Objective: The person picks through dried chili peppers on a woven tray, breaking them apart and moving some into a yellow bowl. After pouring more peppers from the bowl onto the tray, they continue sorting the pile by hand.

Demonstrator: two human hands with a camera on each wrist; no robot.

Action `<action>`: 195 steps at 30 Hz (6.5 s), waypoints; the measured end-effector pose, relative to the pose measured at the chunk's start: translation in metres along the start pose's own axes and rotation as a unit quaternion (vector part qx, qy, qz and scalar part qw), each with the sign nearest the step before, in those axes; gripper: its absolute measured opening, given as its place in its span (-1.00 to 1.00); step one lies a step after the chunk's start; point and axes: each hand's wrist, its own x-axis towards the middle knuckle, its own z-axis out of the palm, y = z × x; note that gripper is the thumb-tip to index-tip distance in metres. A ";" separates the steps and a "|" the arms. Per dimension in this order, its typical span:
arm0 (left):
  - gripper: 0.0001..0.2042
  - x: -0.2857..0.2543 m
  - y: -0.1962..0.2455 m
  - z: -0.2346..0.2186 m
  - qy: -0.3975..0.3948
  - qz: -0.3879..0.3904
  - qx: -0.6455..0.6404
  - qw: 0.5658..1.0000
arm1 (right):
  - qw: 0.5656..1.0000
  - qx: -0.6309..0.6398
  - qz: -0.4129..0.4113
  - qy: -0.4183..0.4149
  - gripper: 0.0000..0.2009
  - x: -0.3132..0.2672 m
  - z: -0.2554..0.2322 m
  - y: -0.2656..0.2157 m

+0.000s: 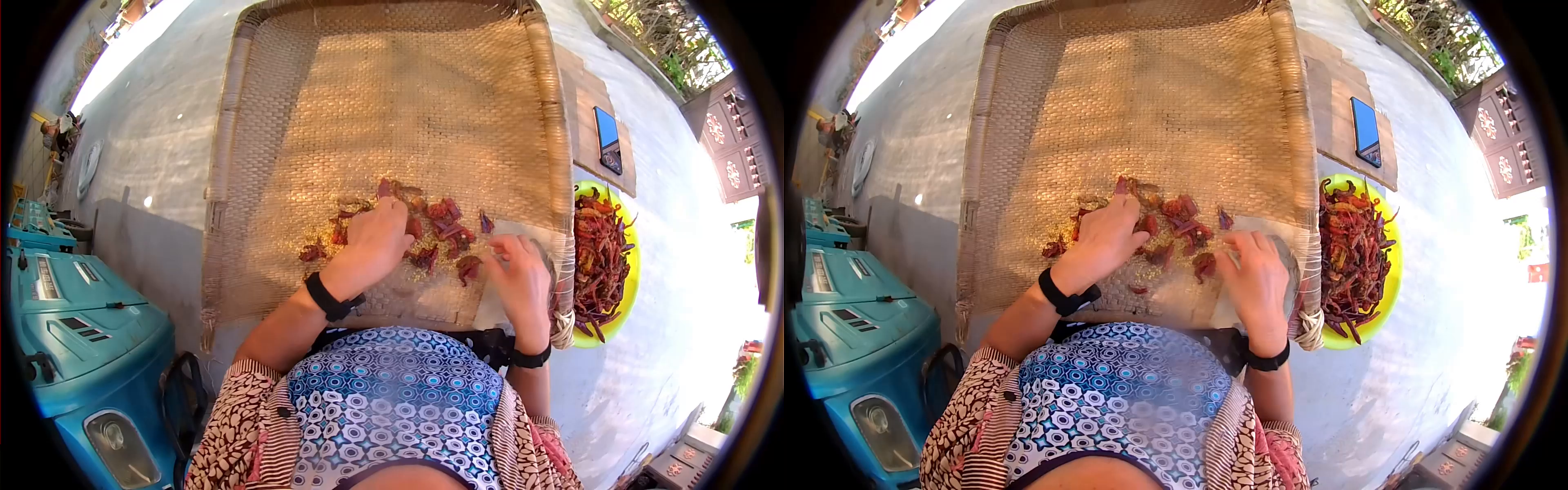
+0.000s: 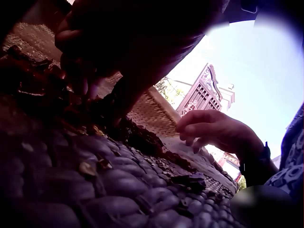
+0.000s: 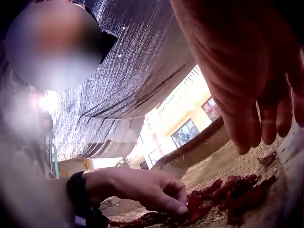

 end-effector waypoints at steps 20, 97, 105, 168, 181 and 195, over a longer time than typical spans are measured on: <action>-0.88 -0.022 -0.009 -0.014 0.049 0.050 -0.196 0.978 | 0.999 0.047 -0.012 0.018 -0.79 0.007 0.016 -0.017; -0.82 -0.065 -0.055 -0.026 -0.052 -0.050 -0.066 0.995 | 0.935 0.010 0.199 0.294 -0.76 -0.007 -0.065 0.068; -0.88 -0.064 -0.033 -0.040 -0.040 -0.005 -0.174 0.984 | 0.981 0.193 0.019 -0.003 -0.71 0.003 -0.021 -0.004; -0.83 -0.034 -0.023 -0.031 -0.020 0.014 -0.135 0.991 | 0.963 0.248 0.055 0.090 -0.75 -0.003 -0.034 0.021; -0.82 -0.025 0.005 -0.037 -0.131 0.083 -0.354 0.922 | 0.957 0.262 -0.068 -0.102 -0.84 0.003 -0.004 -0.028; -0.79 0.041 -0.034 -0.002 0.074 0.111 -0.013 0.991 | 0.942 0.002 0.147 0.302 -0.65 -0.015 -0.061 0.079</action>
